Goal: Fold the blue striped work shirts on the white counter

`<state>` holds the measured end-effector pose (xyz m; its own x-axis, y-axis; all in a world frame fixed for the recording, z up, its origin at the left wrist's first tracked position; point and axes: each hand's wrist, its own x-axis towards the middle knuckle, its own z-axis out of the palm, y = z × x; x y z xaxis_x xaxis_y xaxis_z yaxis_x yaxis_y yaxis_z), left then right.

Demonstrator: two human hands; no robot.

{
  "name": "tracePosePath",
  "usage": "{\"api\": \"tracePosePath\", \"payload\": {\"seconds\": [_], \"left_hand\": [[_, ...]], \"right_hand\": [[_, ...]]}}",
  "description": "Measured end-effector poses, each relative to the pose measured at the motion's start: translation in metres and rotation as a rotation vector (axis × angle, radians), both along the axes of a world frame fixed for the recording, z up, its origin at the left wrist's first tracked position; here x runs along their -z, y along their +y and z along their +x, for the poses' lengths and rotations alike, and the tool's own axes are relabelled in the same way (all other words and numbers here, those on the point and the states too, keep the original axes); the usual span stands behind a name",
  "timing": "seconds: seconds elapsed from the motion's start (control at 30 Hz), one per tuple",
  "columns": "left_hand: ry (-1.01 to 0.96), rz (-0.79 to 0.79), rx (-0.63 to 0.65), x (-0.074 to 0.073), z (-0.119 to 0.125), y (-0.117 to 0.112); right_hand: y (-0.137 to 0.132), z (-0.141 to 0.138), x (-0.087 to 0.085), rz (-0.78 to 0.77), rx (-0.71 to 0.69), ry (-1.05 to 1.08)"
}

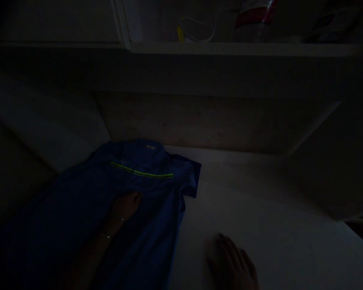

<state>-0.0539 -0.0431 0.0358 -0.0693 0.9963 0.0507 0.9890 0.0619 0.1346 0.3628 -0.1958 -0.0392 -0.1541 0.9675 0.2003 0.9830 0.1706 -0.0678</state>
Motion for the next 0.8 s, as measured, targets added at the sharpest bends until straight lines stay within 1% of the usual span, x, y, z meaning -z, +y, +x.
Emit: {"api": "tracePosePath", "payload": {"seconds": [0.13, 0.23, 0.33, 0.43, 0.5, 0.57, 0.6, 0.67, 0.7, 0.73, 0.77, 0.8], "left_hand": [[0.009, -0.010, -0.009, 0.000, 0.001, 0.000], [0.008, -0.019, -0.010, -0.001, 0.002, -0.001], [0.003, -0.035, -0.019, -0.001, 0.002, 0.001], [-0.010, -0.059, -0.032, -0.007, 0.000, 0.004], [-0.027, -0.090, -0.014, -0.017, 0.001, -0.003], [-0.065, -0.116, 0.061, -0.029, 0.007, -0.024], [-0.096, -0.109, 0.106, -0.034, 0.012, -0.041], [-0.181, -0.068, 0.184, -0.041, 0.023, -0.084], [-0.225, -0.069, 0.201, -0.041, 0.029, -0.106], [-0.275, -0.112, 0.227, -0.040, 0.033, -0.127], [-0.309, -0.179, 0.264, -0.037, 0.035, -0.143], [-0.328, -0.242, 0.296, -0.033, 0.034, -0.155]], "right_hand": [[0.001, 0.000, -0.003, 0.018, 0.008, -0.003], [0.002, 0.001, -0.005, 0.002, -0.020, 0.005], [0.002, -0.001, -0.004, -0.006, -0.019, 0.047], [0.003, -0.004, -0.006, -0.016, 0.039, 0.168], [0.005, -0.003, -0.013, -0.043, 0.117, 0.357], [0.012, -0.001, -0.025, -0.113, 0.189, 0.615], [0.018, -0.001, -0.033, -0.148, 0.221, 0.732], [0.036, -0.007, -0.052, -0.202, 0.257, 0.940], [0.048, -0.013, -0.061, -0.215, 0.260, 1.028], [0.061, -0.022, -0.070, -0.226, 0.259, 1.121], [0.075, -0.034, -0.077, -0.249, 0.251, 1.213], [0.090, -0.047, -0.083, -0.288, 0.258, 1.281]]}}
